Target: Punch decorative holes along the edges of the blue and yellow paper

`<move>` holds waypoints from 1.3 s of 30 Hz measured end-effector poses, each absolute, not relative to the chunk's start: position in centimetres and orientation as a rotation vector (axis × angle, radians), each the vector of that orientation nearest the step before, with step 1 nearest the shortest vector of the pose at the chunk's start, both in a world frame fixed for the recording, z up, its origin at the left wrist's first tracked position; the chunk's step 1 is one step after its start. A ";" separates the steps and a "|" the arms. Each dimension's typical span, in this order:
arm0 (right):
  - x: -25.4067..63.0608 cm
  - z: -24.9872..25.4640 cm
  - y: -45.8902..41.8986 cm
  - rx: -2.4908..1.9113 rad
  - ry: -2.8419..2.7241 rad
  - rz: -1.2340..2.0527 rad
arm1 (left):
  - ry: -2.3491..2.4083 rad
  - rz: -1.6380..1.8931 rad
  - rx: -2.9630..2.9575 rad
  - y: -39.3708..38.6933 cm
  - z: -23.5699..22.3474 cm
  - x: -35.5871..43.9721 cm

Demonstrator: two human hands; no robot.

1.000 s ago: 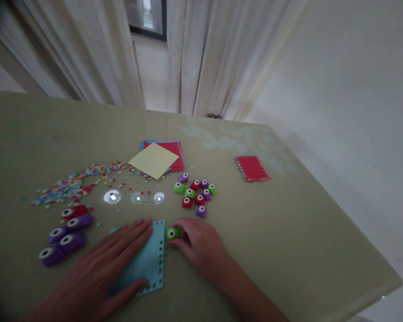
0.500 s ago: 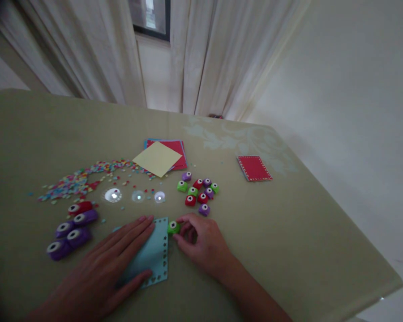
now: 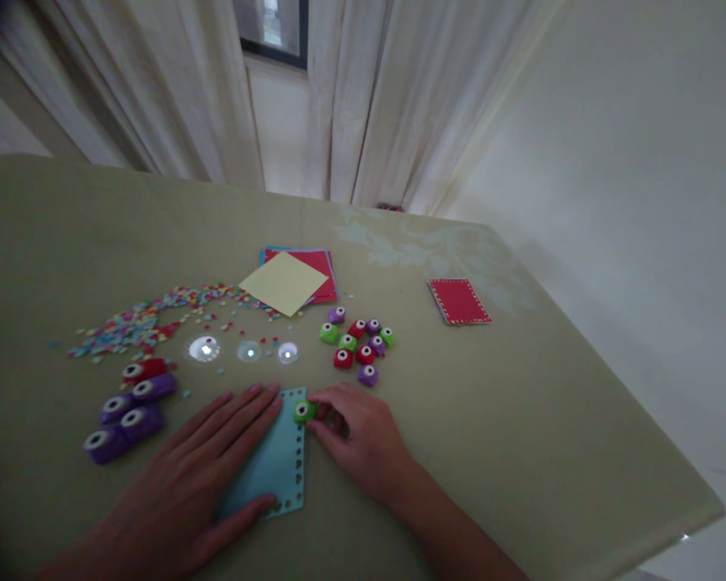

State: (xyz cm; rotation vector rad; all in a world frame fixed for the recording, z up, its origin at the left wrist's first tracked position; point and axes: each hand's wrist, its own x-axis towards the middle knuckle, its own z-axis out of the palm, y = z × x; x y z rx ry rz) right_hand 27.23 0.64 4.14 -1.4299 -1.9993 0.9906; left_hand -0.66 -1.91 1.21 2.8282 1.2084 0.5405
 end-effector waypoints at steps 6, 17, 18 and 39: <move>27.3 4.2 0.7 -1.426 -1.989 0.998 | 1.224 0.538 2.853 -1.8 1.3 -0.6; 27.4 4.2 0.9 -1.388 -2.013 1.029 | 1.222 0.527 2.854 -1.8 1.3 -0.5; 27.4 4.2 0.9 -1.384 -2.013 1.029 | 1.220 0.521 2.861 -1.8 1.2 -0.5; 27.1 4.8 5.6 -1.264 -1.785 1.469 | 1.012 0.705 2.644 0.5 6.0 4.8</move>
